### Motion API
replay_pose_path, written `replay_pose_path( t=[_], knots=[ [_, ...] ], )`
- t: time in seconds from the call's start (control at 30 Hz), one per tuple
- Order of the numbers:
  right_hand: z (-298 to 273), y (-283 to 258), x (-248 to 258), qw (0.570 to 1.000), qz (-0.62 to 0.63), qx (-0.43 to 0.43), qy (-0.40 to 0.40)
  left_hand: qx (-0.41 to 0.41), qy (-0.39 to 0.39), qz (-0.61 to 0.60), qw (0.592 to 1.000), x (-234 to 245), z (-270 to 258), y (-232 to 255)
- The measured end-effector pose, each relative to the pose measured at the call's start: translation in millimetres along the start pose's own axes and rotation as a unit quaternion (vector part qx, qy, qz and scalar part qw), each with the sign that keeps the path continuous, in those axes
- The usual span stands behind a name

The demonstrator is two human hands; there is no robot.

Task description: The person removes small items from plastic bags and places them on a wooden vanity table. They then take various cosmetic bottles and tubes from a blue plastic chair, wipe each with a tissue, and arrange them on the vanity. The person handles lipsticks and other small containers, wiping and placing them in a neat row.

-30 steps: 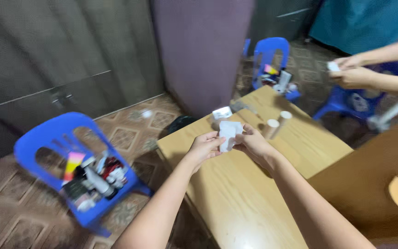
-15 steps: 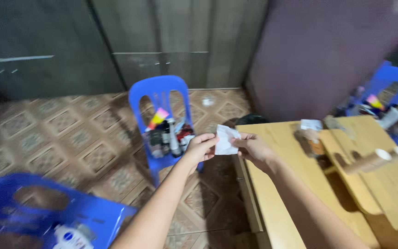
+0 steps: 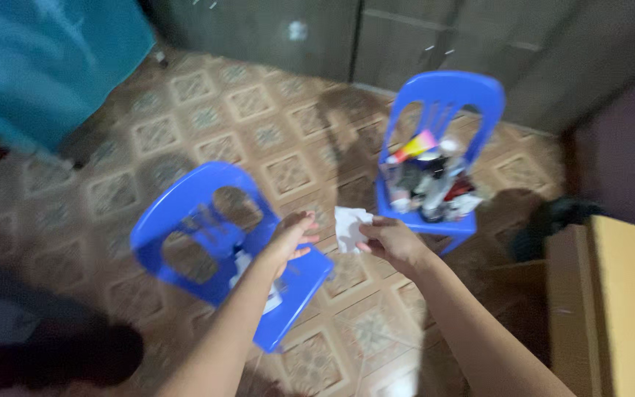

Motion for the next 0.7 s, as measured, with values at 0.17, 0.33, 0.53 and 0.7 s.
replay_pose_path(
  t=[0.17,0.33,0.53,0.7],
  knots=[
    [48.9,57.5,-109.2,0.999,-0.01,-0.044,-0.03,0.045,0.071,-0.025,0.996,116.2,3.2,-64.3],
    [79.1,124.4,-152.5,0.995,-0.029,-0.09,-0.038,0.077,0.098,-0.021,0.992,185.0,13.2,-156.0],
    [87.2,203.0,-145.4,0.992,0.014,-0.124,-0.029,0.164,0.107,-0.053,0.979,197.6,47.4,-300.2],
    [84.4,230.1,-132.9,0.988,-0.011,-0.156,0.011,0.225,0.125,-0.037,0.966,182.2,87.5,-397.6]
  ],
)
Point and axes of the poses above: each hand's wrist, its own z-axis towards the middle knuckle, its own x-axis out of the back of the hand, y = z × x, the point moved 2 cm from there along z, towards the middle knuckle, and after that the axes turned 1 degree about -y, right-handed, at the moved point
